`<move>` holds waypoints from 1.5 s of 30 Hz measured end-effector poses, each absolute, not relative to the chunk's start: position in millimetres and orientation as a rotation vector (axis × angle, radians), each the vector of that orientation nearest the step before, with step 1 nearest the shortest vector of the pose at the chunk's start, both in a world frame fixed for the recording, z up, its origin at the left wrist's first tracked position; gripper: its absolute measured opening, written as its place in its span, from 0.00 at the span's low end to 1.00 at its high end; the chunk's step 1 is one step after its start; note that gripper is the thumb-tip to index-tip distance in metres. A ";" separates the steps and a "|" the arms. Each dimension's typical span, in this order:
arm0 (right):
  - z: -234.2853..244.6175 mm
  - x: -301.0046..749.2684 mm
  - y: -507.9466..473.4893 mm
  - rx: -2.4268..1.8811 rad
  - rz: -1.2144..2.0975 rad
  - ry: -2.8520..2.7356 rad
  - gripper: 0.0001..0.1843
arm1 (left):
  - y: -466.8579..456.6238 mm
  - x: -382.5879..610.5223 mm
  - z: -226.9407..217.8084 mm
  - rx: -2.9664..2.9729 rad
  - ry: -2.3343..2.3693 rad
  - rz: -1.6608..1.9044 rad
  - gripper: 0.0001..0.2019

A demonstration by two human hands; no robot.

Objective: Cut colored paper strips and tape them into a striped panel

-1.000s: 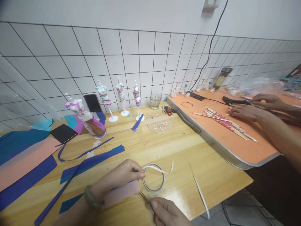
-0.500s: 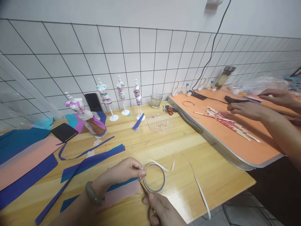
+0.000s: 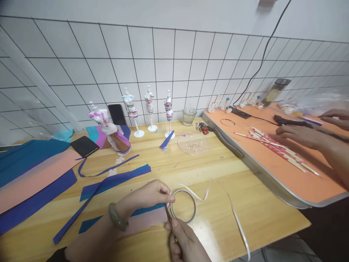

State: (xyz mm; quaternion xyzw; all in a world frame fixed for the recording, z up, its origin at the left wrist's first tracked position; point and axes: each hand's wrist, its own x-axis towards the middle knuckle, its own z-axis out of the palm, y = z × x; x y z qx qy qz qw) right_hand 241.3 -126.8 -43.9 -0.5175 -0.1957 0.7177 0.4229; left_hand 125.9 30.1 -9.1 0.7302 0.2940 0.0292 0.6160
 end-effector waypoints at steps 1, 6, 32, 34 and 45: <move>-45.5 240.3 -126.9 -1.288 1.786 -0.495 0.35 | 30.3 126.3 -9.0 1.682 0.683 0.067 0.17; -50.4 236.6 -128.8 -1.277 1.725 -0.473 0.32 | 30.3 126.2 -3.5 1.691 0.707 0.065 0.18; -48.1 230.5 -129.4 -1.378 1.663 -0.523 0.34 | 30.0 124.9 -4.1 1.679 0.682 0.089 0.14; -49.9 229.5 -129.6 -1.374 1.657 -0.520 0.34 | 29.9 125.1 -3.5 1.676 0.680 0.096 0.14; -47.4 230.8 -131.9 -1.344 1.672 -0.519 0.30 | 30.3 125.4 -4.6 1.666 0.671 0.126 0.18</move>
